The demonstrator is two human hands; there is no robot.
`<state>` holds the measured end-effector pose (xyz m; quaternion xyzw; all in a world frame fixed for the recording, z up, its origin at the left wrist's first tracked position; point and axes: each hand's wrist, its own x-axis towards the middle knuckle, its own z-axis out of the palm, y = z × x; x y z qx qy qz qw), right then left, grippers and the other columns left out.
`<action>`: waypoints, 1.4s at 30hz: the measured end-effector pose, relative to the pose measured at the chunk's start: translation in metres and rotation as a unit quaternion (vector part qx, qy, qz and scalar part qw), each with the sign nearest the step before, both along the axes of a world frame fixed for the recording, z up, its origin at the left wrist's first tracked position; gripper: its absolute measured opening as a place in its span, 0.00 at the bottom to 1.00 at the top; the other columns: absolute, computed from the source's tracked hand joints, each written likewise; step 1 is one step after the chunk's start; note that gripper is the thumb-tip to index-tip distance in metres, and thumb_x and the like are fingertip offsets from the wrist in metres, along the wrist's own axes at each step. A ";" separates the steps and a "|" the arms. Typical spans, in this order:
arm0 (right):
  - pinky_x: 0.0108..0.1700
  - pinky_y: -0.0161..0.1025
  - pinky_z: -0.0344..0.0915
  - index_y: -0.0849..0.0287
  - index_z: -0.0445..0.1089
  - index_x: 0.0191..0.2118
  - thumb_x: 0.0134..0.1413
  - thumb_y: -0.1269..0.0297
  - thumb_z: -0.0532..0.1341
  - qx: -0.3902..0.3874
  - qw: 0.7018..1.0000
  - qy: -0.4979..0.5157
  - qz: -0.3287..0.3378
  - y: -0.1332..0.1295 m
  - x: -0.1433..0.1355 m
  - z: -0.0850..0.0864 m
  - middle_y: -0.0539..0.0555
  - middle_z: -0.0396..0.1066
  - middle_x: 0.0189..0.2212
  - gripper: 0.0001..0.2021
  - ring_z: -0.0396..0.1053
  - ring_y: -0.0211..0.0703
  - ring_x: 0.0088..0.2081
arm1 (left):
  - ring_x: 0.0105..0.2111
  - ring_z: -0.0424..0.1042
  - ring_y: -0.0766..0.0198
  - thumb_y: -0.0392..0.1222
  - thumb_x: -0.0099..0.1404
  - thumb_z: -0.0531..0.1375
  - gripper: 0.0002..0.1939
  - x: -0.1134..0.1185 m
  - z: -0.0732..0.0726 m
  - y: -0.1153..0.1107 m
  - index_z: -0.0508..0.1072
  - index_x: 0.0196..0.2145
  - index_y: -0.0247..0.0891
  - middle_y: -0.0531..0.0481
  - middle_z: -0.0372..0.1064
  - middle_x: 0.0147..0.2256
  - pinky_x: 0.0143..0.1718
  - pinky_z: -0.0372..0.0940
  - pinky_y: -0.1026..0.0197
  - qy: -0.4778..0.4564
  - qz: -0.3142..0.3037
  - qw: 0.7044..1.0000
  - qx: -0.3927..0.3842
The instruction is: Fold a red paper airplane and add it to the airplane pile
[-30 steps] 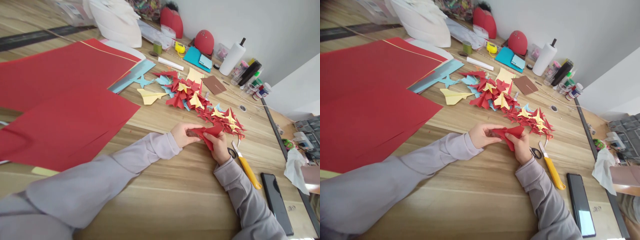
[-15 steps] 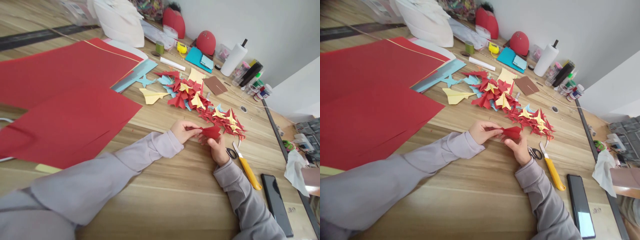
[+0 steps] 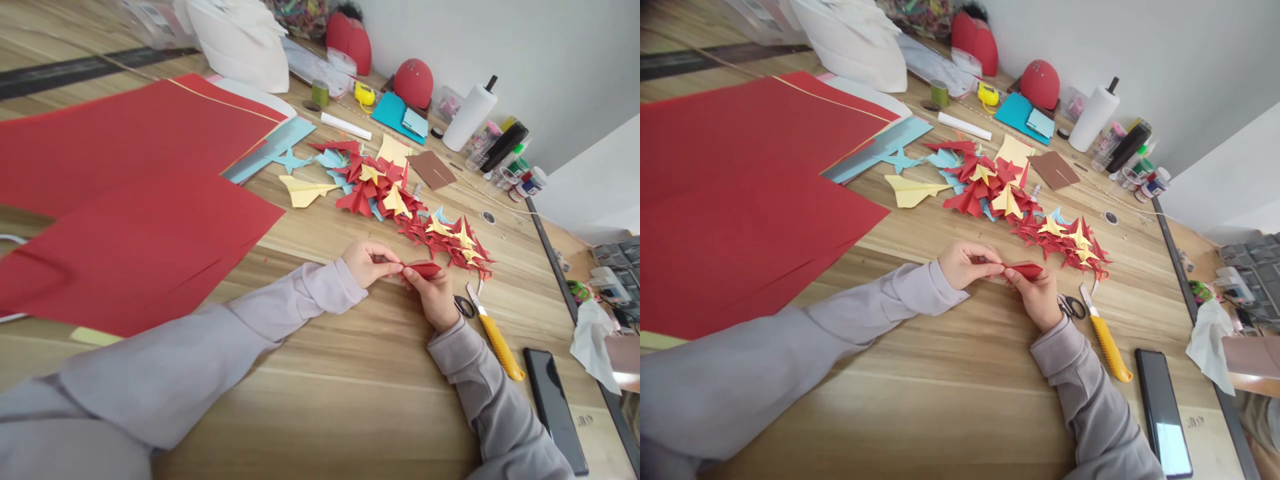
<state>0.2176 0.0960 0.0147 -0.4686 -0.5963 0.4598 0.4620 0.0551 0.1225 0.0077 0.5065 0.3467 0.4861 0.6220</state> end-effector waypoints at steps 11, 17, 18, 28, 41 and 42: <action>0.26 0.34 0.61 0.56 0.75 0.23 0.48 0.60 0.68 -0.021 0.999 0.033 0.001 -0.001 0.001 0.001 0.49 0.72 0.21 0.08 0.65 0.35 0.23 | 0.17 0.66 0.70 0.44 0.42 0.71 0.13 -0.003 0.004 0.000 0.75 0.21 0.33 0.51 0.71 0.19 0.20 0.64 0.66 -0.001 -0.033 0.999 -0.001; 0.24 0.34 0.60 0.56 0.74 0.24 0.44 0.58 0.69 -0.034 0.998 0.047 -0.021 0.001 0.003 -0.002 0.48 0.71 0.21 0.08 0.63 0.36 0.22 | 0.19 0.70 0.69 0.41 0.39 0.72 0.13 0.000 0.003 -0.001 0.74 0.22 0.33 0.52 0.72 0.20 0.24 0.66 0.66 0.004 -0.012 1.000 0.000; 0.24 0.35 0.60 0.56 0.74 0.23 0.45 0.57 0.69 -0.040 0.998 0.053 -0.024 0.001 0.003 -0.003 0.48 0.71 0.20 0.09 0.63 0.36 0.22 | 0.21 0.71 0.68 0.40 0.38 0.72 0.13 0.000 0.003 -0.001 0.75 0.22 0.33 0.52 0.73 0.21 0.25 0.67 0.66 0.006 -0.008 1.000 -0.001; 0.24 0.38 0.61 0.56 0.72 0.20 0.50 0.40 0.58 -0.084 0.991 0.079 -0.062 0.002 0.002 -0.006 0.50 0.67 0.15 0.24 0.62 0.39 0.19 | 0.18 0.68 0.69 0.37 0.36 0.72 0.13 -0.002 0.003 0.000 0.73 0.20 0.34 0.53 0.71 0.18 0.21 0.63 0.67 0.018 -0.037 0.999 -0.027; 0.27 0.36 0.61 0.56 0.75 0.22 0.41 0.58 0.70 -0.014 1.000 0.006 -0.009 0.000 0.002 0.002 0.49 0.71 0.20 0.08 0.65 0.38 0.24 | 0.14 0.63 0.73 0.44 0.34 0.74 0.16 0.001 0.004 -0.001 0.73 0.18 0.34 0.54 0.69 0.15 0.16 0.59 0.69 0.011 -0.028 0.999 -0.033; 0.26 0.36 0.61 0.56 0.74 0.22 0.41 0.58 0.70 -0.012 1.000 0.003 -0.005 0.000 0.002 0.002 0.49 0.71 0.20 0.09 0.65 0.38 0.23 | 0.15 0.63 0.73 0.45 0.34 0.74 0.17 0.001 0.004 -0.001 0.73 0.18 0.34 0.53 0.69 0.16 0.16 0.59 0.69 0.010 -0.030 0.999 -0.033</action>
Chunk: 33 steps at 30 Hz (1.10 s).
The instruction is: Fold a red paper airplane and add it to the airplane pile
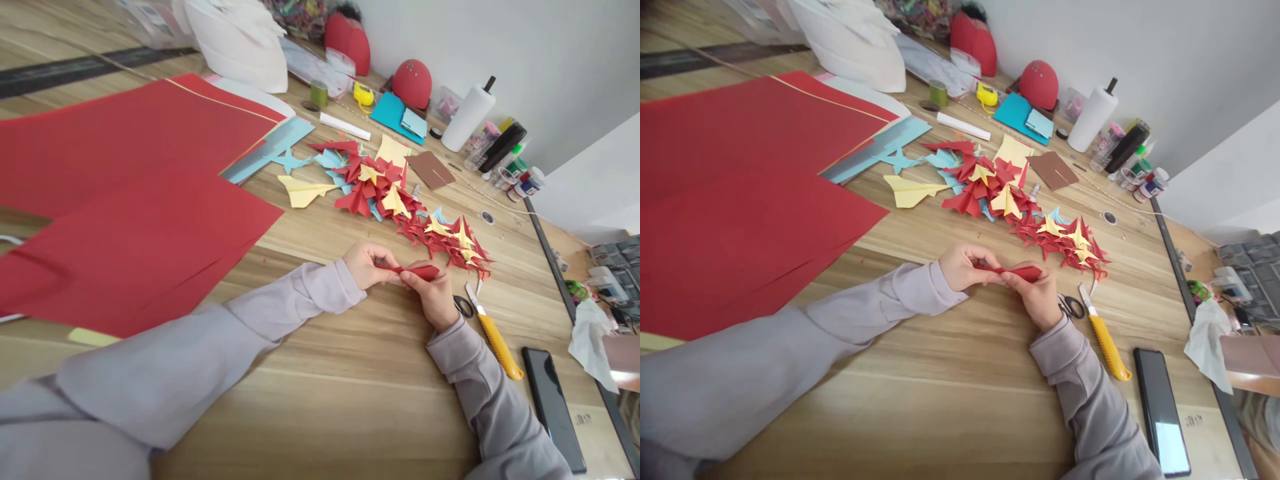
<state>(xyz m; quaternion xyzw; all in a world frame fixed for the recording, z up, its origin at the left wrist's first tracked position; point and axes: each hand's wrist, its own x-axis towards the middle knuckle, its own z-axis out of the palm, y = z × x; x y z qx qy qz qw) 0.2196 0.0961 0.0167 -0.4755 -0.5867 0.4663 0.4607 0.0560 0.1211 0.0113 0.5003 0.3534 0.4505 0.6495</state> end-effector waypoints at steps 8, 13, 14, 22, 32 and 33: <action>0.26 0.36 0.62 0.55 0.75 0.23 0.41 0.58 0.70 -0.017 1.000 0.015 0.017 0.001 0.002 0.001 0.48 0.70 0.19 0.08 0.65 0.37 0.22 | 0.14 0.61 0.73 0.43 0.30 0.74 0.17 -0.001 0.002 0.000 0.73 0.16 0.34 0.52 0.70 0.16 0.14 0.58 0.68 0.001 -0.002 1.000 -0.024; 0.27 0.36 0.61 0.55 0.74 0.23 0.42 0.60 0.70 -0.021 0.997 0.059 0.032 0.003 0.004 0.000 0.47 0.69 0.19 0.07 0.65 0.37 0.22 | 0.14 0.61 0.73 0.39 0.28 0.74 0.17 -0.001 0.005 0.001 0.74 0.17 0.33 0.52 0.70 0.16 0.14 0.57 0.69 0.005 0.014 0.998 -0.064; 0.27 0.36 0.61 0.55 0.74 0.23 0.42 0.61 0.70 -0.023 0.997 0.063 0.032 0.003 0.004 0.000 0.47 0.69 0.18 0.07 0.65 0.37 0.22 | 0.13 0.61 0.73 0.38 0.28 0.74 0.17 -0.001 0.006 0.001 0.74 0.17 0.33 0.52 0.70 0.16 0.14 0.57 0.69 0.003 0.016 0.997 -0.070; 0.25 0.34 0.59 0.56 0.73 0.24 0.41 0.61 0.71 -0.046 0.994 0.095 -0.020 0.004 0.004 -0.001 0.47 0.70 0.18 0.08 0.64 0.35 0.21 | 0.11 0.63 0.72 0.39 0.36 0.74 0.20 -0.004 0.007 0.005 0.76 0.29 0.31 0.54 0.70 0.15 0.13 0.57 0.69 -0.028 -0.004 0.995 -0.097; 0.22 0.31 0.57 0.58 0.71 0.24 0.41 0.60 0.71 -0.054 0.988 0.122 -0.071 0.006 0.003 -0.004 0.45 0.68 0.17 0.11 0.62 0.32 0.19 | 0.14 0.69 0.67 0.44 0.57 0.63 0.29 -0.013 -0.002 0.011 0.68 0.55 0.31 0.53 0.69 0.14 0.18 0.60 0.69 -0.080 -0.070 0.990 -0.094; 0.21 0.31 0.57 0.58 0.71 0.24 0.41 0.60 0.71 -0.057 0.988 0.125 -0.072 0.006 0.003 -0.003 0.45 0.68 0.16 0.11 0.62 0.32 0.19 | 0.15 0.70 0.65 0.44 0.58 0.63 0.29 -0.013 -0.003 0.011 0.67 0.56 0.31 0.52 0.69 0.15 0.19 0.61 0.68 -0.091 -0.078 0.988 -0.095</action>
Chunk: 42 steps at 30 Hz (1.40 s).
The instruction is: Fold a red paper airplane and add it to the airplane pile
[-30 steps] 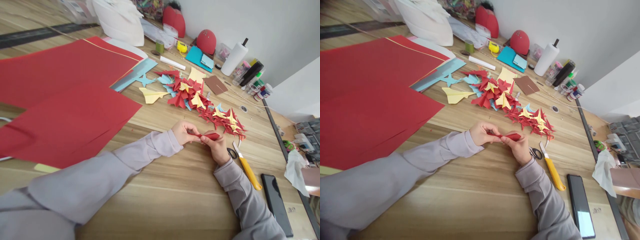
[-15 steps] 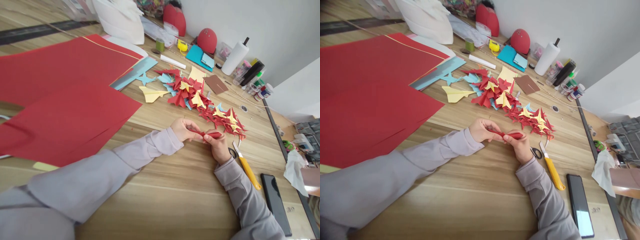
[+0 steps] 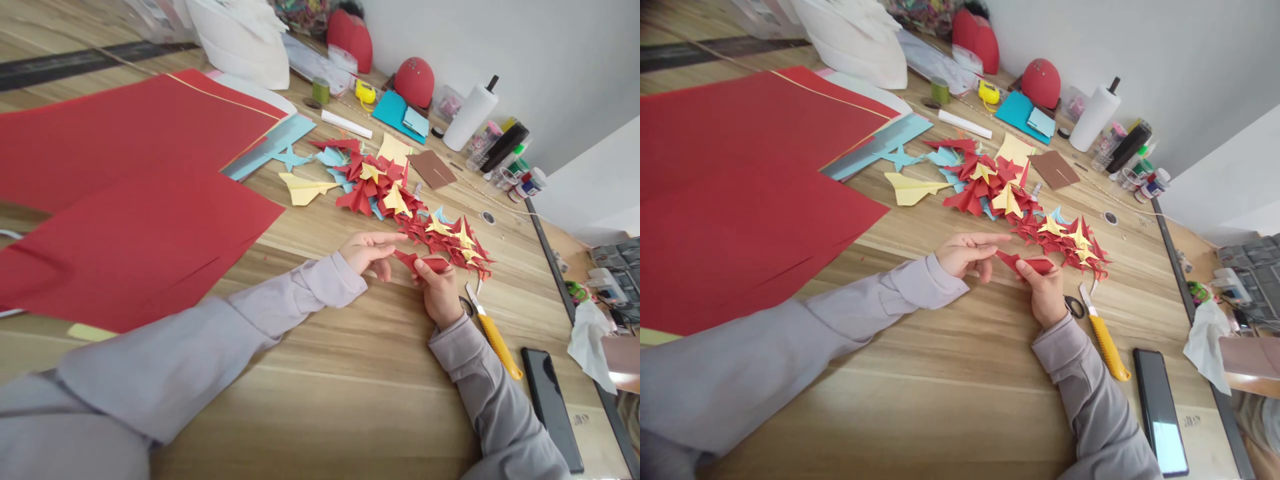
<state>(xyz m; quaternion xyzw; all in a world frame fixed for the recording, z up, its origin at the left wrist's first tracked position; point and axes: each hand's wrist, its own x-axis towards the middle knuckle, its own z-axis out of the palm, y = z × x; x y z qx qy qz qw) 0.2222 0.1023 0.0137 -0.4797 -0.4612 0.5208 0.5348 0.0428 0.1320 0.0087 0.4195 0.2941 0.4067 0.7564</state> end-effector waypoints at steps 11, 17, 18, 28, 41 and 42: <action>0.23 0.32 0.60 0.58 0.74 0.25 0.41 0.62 0.71 0.031 0.997 -0.059 0.048 -0.002 0.001 -0.003 0.47 0.70 0.18 0.08 0.63 0.34 0.20 | 0.26 0.74 0.65 0.40 0.34 0.75 0.31 0.012 0.004 -0.009 0.74 0.39 0.32 0.49 0.76 0.28 0.31 0.69 0.63 0.030 0.082 0.995 0.040; 0.23 0.32 0.62 0.56 0.76 0.28 0.40 0.62 0.71 0.029 0.996 -0.067 0.050 -0.002 0.001 -0.005 0.47 0.72 0.21 0.07 0.64 0.34 0.21 | 0.27 0.74 0.64 0.42 0.34 0.74 0.21 0.014 -0.002 -0.007 0.73 0.26 0.33 0.50 0.75 0.24 0.34 0.70 0.62 0.055 0.105 0.989 0.086; 0.23 0.32 0.62 0.56 0.76 0.29 0.40 0.62 0.71 0.029 0.996 -0.065 0.051 -0.002 0.001 -0.005 0.47 0.72 0.22 0.07 0.64 0.33 0.21 | 0.26 0.74 0.65 0.42 0.34 0.74 0.20 0.013 -0.003 -0.006 0.73 0.26 0.33 0.50 0.75 0.24 0.34 0.70 0.62 0.057 0.109 0.988 0.090; 0.24 0.34 0.62 0.57 0.76 0.24 0.42 0.59 0.70 0.061 0.986 -0.142 0.064 -0.004 -0.001 -0.004 0.49 0.71 0.19 0.07 0.65 0.36 0.21 | 0.27 0.73 0.65 0.37 0.41 0.70 0.11 0.009 -0.001 -0.005 0.77 0.26 0.34 0.50 0.75 0.26 0.35 0.69 0.63 0.081 0.111 0.981 0.137; 0.25 0.34 0.63 0.57 0.74 0.25 0.46 0.59 0.68 0.065 0.981 -0.160 0.094 -0.007 -0.003 0.001 0.49 0.71 0.21 0.08 0.65 0.36 0.23 | 0.22 0.72 0.66 0.42 0.38 0.72 0.12 0.010 0.000 -0.007 0.76 0.21 0.34 0.49 0.74 0.21 0.27 0.68 0.65 0.067 0.097 0.986 0.114; 0.25 0.35 0.63 0.57 0.74 0.26 0.46 0.58 0.68 0.063 0.980 -0.162 0.098 -0.007 -0.003 0.002 0.50 0.72 0.22 0.08 0.65 0.36 0.23 | 0.22 0.72 0.66 0.41 0.38 0.72 0.12 0.010 0.001 -0.007 0.76 0.21 0.34 0.49 0.75 0.21 0.27 0.69 0.65 0.072 0.097 0.987 0.109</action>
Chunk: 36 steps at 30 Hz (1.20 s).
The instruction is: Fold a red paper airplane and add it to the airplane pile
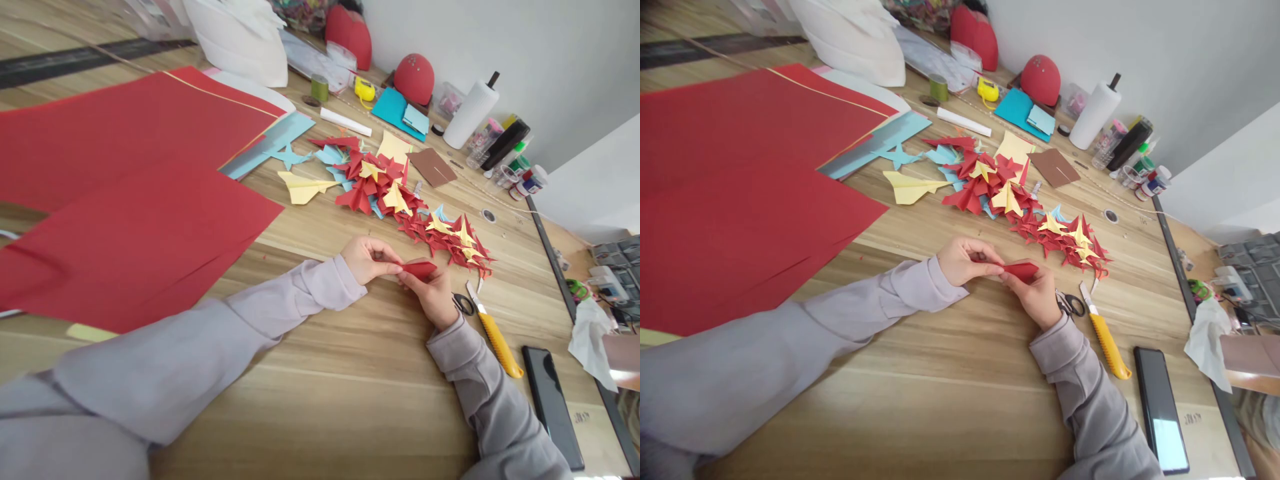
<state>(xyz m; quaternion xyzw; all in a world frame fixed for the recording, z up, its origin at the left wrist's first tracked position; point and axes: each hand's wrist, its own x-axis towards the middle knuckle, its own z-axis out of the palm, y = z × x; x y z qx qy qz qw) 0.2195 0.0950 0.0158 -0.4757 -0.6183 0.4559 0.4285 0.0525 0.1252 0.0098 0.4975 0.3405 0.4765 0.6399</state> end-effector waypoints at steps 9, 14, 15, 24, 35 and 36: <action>0.24 0.36 0.63 0.56 0.73 0.26 0.41 0.56 0.70 -0.011 1.000 0.011 -0.009 0.000 -0.002 0.001 0.48 0.71 0.19 0.10 0.65 0.37 0.21 | 0.22 0.72 0.67 0.35 0.38 0.71 0.12 -0.001 0.003 0.000 0.75 0.22 0.33 0.51 0.73 0.20 0.29 0.69 0.64 0.036 0.016 0.999 -0.016; 0.22 0.35 0.62 0.55 0.74 0.25 0.41 0.57 0.71 -0.019 1.000 0.023 -0.007 0.001 -0.002 0.002 0.47 0.69 0.17 0.09 0.64 0.36 0.19 | 0.22 0.72 0.66 0.35 0.39 0.71 0.11 0.000 0.005 -0.002 0.74 0.22 0.33 0.51 0.73 0.20 0.27 0.69 0.64 0.034 0.005 0.999 -0.029; 0.23 0.35 0.62 0.56 0.74 0.24 0.42 0.57 0.70 -0.015 1.000 0.025 -0.008 0.001 -0.002 0.002 0.47 0.69 0.18 0.09 0.64 0.35 0.19 | 0.22 0.72 0.66 0.36 0.40 0.71 0.11 0.001 0.005 -0.002 0.74 0.23 0.33 0.51 0.73 0.20 0.27 0.68 0.64 0.038 0.010 0.999 -0.033; 0.23 0.34 0.64 0.58 0.73 0.24 0.43 0.54 0.69 -0.027 0.999 0.031 -0.033 0.003 -0.005 0.002 0.48 0.70 0.17 0.12 0.65 0.35 0.20 | 0.18 0.69 0.68 0.37 0.42 0.71 0.11 0.004 0.005 -0.006 0.75 0.24 0.32 0.52 0.70 0.17 0.22 0.66 0.66 0.038 0.036 0.996 -0.075; 0.23 0.33 0.66 0.58 0.73 0.26 0.47 0.52 0.67 -0.055 0.995 0.082 -0.023 0.002 -0.001 -0.001 0.49 0.72 0.19 0.13 0.67 0.35 0.19 | 0.18 0.69 0.68 0.38 0.38 0.72 0.14 0.003 0.006 -0.003 0.76 0.24 0.32 0.53 0.70 0.17 0.23 0.69 0.64 0.019 0.032 0.996 -0.076; 0.24 0.34 0.67 0.58 0.73 0.26 0.48 0.52 0.66 -0.051 0.995 0.088 -0.023 0.002 -0.001 -0.001 0.49 0.73 0.19 0.13 0.67 0.36 0.19 | 0.18 0.69 0.68 0.38 0.38 0.72 0.13 0.003 0.006 -0.003 0.76 0.24 0.32 0.53 0.70 0.17 0.23 0.69 0.64 0.022 0.036 0.996 -0.076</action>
